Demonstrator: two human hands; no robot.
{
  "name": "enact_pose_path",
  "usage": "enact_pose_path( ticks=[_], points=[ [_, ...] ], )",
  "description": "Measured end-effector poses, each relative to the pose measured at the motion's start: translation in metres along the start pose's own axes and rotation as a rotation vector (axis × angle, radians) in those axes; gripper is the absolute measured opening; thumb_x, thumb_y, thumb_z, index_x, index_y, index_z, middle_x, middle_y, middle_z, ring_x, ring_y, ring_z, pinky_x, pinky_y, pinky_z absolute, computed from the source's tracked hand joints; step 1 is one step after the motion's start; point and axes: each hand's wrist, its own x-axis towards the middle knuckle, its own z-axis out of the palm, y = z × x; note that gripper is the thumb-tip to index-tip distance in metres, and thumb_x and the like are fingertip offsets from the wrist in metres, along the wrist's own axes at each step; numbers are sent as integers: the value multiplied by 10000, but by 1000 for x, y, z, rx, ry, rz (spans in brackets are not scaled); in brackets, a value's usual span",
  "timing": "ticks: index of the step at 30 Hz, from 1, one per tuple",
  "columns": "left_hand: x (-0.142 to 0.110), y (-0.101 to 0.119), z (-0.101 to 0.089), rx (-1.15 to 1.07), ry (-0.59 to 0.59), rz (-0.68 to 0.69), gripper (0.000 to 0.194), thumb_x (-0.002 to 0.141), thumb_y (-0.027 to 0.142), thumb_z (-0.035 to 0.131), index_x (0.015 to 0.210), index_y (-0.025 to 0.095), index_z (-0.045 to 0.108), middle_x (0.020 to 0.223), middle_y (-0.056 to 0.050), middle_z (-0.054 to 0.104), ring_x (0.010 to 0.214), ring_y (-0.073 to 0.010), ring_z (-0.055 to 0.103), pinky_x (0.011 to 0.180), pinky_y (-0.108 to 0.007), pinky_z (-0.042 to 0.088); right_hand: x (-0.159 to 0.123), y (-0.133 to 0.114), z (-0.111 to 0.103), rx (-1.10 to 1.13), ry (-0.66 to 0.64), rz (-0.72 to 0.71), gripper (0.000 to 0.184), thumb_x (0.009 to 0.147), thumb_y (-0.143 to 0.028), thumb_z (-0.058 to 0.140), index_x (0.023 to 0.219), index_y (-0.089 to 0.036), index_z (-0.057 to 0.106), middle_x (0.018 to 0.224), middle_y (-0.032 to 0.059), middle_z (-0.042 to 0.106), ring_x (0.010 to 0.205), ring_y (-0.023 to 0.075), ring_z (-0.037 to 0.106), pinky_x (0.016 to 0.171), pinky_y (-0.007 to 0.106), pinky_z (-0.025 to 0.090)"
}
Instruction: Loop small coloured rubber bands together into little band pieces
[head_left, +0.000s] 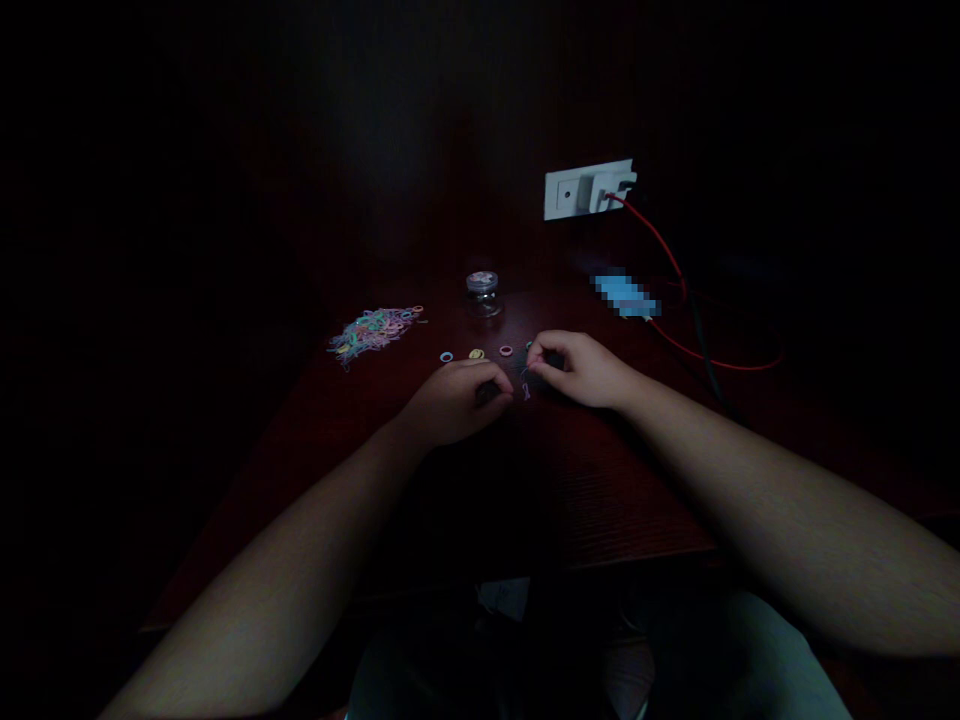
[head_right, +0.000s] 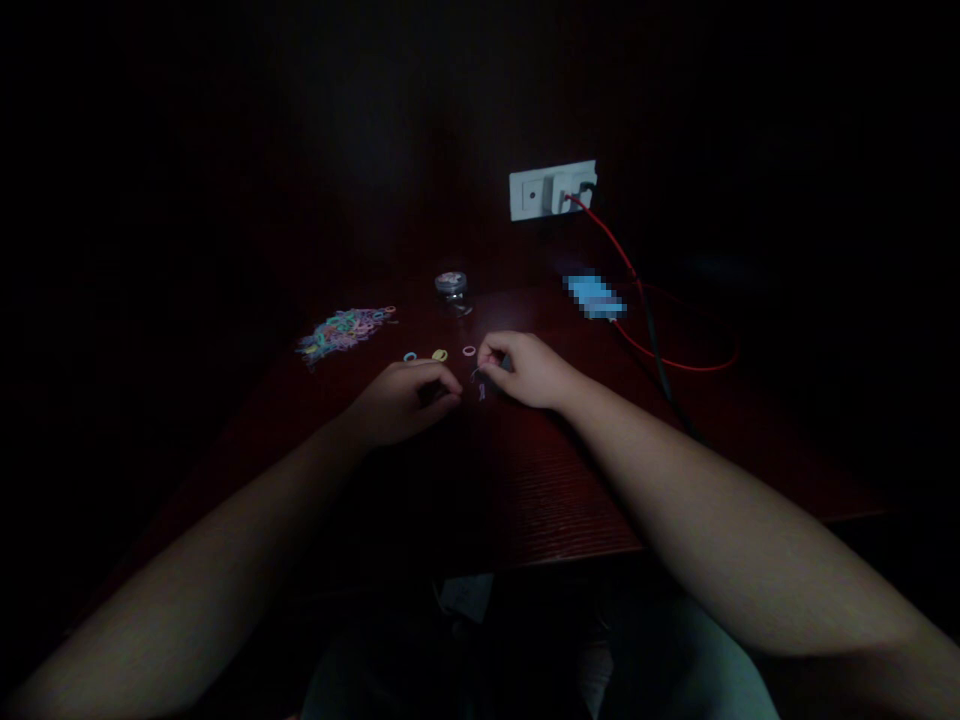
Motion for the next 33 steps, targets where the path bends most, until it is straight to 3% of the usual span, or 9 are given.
enact_pose_path(
  ticks=[7, 20, 27, 33],
  points=[
    [0, 0, 2, -18, 8, -8, 207, 845, 213, 602, 1050, 220, 634, 961, -21, 693, 838, -156, 631, 763, -310, 487, 0, -7, 2, 14, -29, -44, 69, 815, -152, 556, 776, -151, 613, 760, 17, 612, 703, 124, 538, 657, 237, 396],
    [-1, -2, 4, -66, -4, 61, 239, 889, 222, 566, 1114, 236, 648, 1063, -42, 705, 961, -171, 653, 877, -345, 515, 0, -9, 2, 20, -15, -71, 72, 821, -136, 566, 770, -151, 615, 770, 20, 609, 717, 124, 543, 675, 235, 401],
    [-1, 5, 1, -64, -60, -75, 265, 884, 226, 564, 1141, 244, 625, 1121, -26, 686, 1018, -176, 644, 934, -357, 508, 0, -10, 4, 8, 16, -77, 88, 813, -105, 576, 750, -158, 609, 749, 11, 607, 711, 121, 543, 686, 237, 399],
    [-4, 2, 3, -96, -29, -120, 274, 899, 247, 549, 1166, 253, 612, 1154, -25, 670, 1032, -168, 641, 936, -328, 515, -1, -5, 8, 3, 49, -85, 95, 789, -81, 596, 746, -165, 599, 750, 4, 594, 711, 119, 539, 691, 239, 392]
  ],
)
